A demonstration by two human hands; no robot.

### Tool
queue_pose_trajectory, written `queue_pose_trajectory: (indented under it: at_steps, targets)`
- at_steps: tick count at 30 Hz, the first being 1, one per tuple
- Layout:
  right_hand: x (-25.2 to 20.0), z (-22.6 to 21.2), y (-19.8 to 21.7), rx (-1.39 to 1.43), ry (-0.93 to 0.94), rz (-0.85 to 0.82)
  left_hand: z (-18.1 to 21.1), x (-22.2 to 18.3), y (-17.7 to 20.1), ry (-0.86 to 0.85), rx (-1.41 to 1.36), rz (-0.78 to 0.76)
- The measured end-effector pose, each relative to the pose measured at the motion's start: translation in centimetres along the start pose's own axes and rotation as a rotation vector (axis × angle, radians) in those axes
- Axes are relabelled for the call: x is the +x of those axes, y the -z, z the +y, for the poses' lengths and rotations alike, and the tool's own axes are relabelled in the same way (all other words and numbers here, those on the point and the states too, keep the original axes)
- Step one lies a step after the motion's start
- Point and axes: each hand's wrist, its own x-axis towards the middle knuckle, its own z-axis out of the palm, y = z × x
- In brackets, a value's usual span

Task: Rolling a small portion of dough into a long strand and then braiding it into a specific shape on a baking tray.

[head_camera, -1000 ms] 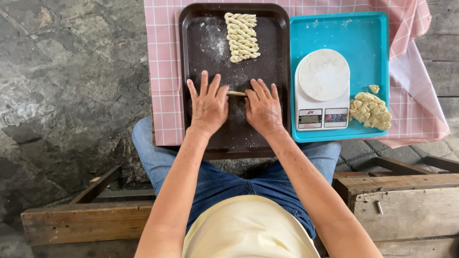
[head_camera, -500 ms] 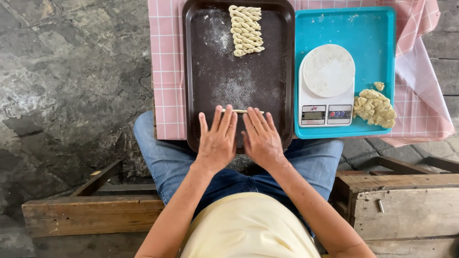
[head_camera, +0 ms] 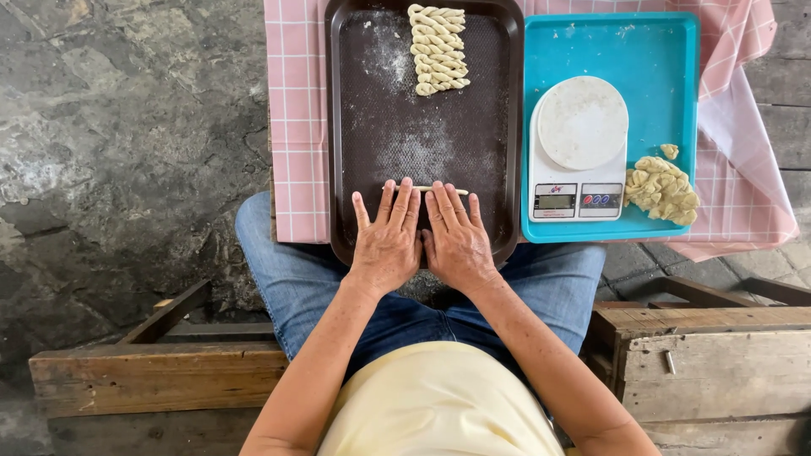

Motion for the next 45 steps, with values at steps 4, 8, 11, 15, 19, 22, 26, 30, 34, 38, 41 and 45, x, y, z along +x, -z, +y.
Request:
queue_pose_trajectory:
  at_steps: [4,8,11,15,19,22,26,30,34,38,41,45]
  targets:
    - [0.2,0.2,-0.2,-0.001,-0.031,-0.048,-0.1,0.4,-0.3,0.008,0.013,0.009]
    - [0.6,0.1,0.0,-0.017,-0.051,-0.065,-0.2,0.7,-0.5,0.023,0.008,-0.002]
    - [0.9,0.1,0.0,-0.01,-0.07,-0.077,-0.3,1.0,-0.4,0.029,0.003,-0.011]
    - [1.1,0.3,-0.1,-0.033,-0.072,-0.082,-0.4,1.4,-0.3,0.039,-0.011,-0.037]
    - [1.4,0.4,-0.3,-0.027,-0.09,-0.103,-0.4,1.8,-0.1,0.063,-0.019,-0.079]
    - [1.7,0.7,-0.5,-0.036,-0.094,-0.098,-0.5,2.3,0.0,0.071,-0.029,-0.091]
    - [1.9,1.0,-0.9,-0.021,-0.102,-0.093,-0.6,2.8,0.3,0.075,-0.024,-0.088]
    - [2.3,1.3,-1.1,-0.005,-0.122,-0.129,-0.6,3.3,0.7,0.097,-0.031,-0.133]
    - [2.8,1.6,-0.9,-0.013,-0.115,-0.121,-0.8,3.8,0.9,0.105,-0.027,-0.151]
    - [3.2,2.2,-0.5,-0.001,-0.093,-0.13,-0.9,4.3,1.1,0.115,-0.015,-0.179]
    - [3.5,2.7,-0.7,0.02,-0.083,-0.14,-1.0,4.7,1.3,0.121,-0.021,-0.208]
    - [4.0,3.0,-0.5,0.025,-0.074,-0.134,-1.3,5.2,1.4,0.12,-0.009,-0.206]
